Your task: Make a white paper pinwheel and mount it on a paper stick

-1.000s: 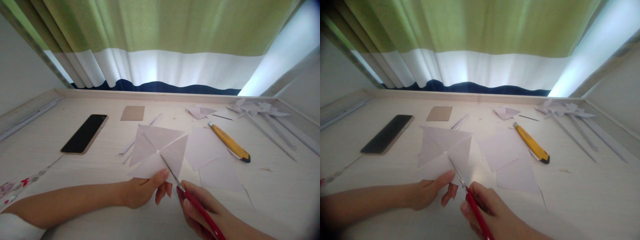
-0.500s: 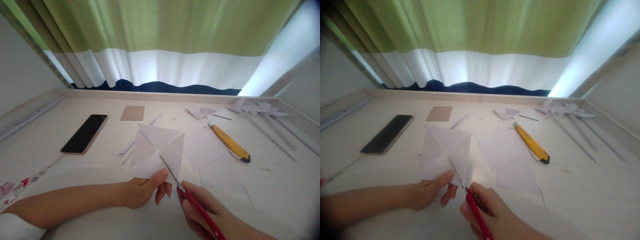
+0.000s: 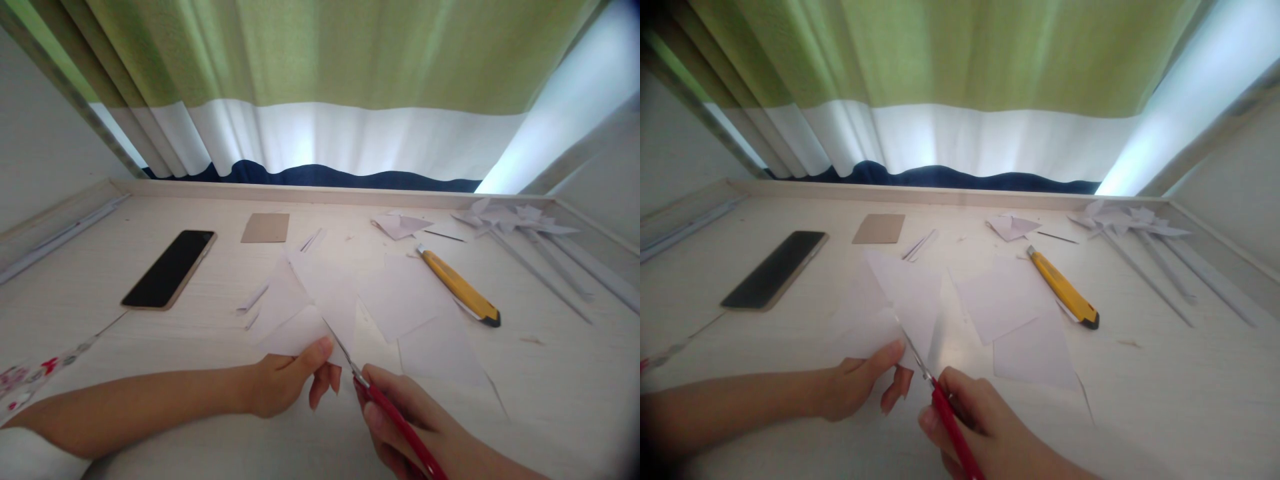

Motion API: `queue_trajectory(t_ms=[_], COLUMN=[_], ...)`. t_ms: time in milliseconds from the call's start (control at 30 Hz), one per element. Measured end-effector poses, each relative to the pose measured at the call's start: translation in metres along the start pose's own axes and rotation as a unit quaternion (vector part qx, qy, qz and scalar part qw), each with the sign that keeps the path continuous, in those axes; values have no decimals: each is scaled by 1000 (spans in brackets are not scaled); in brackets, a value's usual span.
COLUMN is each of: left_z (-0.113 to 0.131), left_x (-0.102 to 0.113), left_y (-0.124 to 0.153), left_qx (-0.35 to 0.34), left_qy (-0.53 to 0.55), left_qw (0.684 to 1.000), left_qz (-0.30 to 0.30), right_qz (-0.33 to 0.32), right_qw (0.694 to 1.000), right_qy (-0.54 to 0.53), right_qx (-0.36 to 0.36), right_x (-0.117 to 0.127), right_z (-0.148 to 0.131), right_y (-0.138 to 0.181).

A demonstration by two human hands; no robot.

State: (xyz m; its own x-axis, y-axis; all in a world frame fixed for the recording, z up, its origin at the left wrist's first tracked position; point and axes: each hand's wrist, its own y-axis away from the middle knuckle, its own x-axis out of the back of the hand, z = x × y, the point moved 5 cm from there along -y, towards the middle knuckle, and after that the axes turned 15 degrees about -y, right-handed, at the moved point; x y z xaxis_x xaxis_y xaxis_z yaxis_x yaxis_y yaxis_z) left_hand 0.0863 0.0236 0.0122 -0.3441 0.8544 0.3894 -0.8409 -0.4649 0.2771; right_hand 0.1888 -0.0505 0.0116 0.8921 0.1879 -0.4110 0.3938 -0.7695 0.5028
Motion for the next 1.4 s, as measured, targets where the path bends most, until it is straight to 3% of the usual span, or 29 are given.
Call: queue_trajectory(t_ms=[133, 233, 467, 600, 667, 767, 833, 1100, 1267, 1400], left_z=[-2, -3, -14, -21, -22, -25, -30, -51, -32, -9], left_x=[3, 7, -4, -5, -7, -10, -13, -19, -11, -3], left_y=[-2, -2, 4, -1, -4, -8, -11, -22, -21, -11], left_qx=[-4, -11, -9, 42, 68, 78, 70, 13, -8, -46], left_qy=[22, 25, 21, 61, 90, 147, 185, 283, 180, 7], left_qw=[999, 997, 1000, 997, 993, 986, 979, 959, 984, 998], left_qz=[35, 67, 5, 24, 25, 31, 40, 16, -14, -29], right_qz=[6, 43, 85, 132, 208, 352, 384, 390, 425, 433], right_qw=[1000, 991, 937, 913, 871, 740, 693, 646, 598, 576], right_qy=[27, 118, 336, 370, 416, 539, 578, 634, 643, 654], right_qx=[-1, 43, 31, 107, 156, 196, 194, 168, 218, 231], right_x=[3, 12, 35, 52, 67, 90, 100, 113, 120, 123], right_z=[2, -5, -24, -46, -60, -75, -77, -70, -69, -65], right_y=[-1, 1, 17, 18, 18, 19, 16, 5, 5, 2])
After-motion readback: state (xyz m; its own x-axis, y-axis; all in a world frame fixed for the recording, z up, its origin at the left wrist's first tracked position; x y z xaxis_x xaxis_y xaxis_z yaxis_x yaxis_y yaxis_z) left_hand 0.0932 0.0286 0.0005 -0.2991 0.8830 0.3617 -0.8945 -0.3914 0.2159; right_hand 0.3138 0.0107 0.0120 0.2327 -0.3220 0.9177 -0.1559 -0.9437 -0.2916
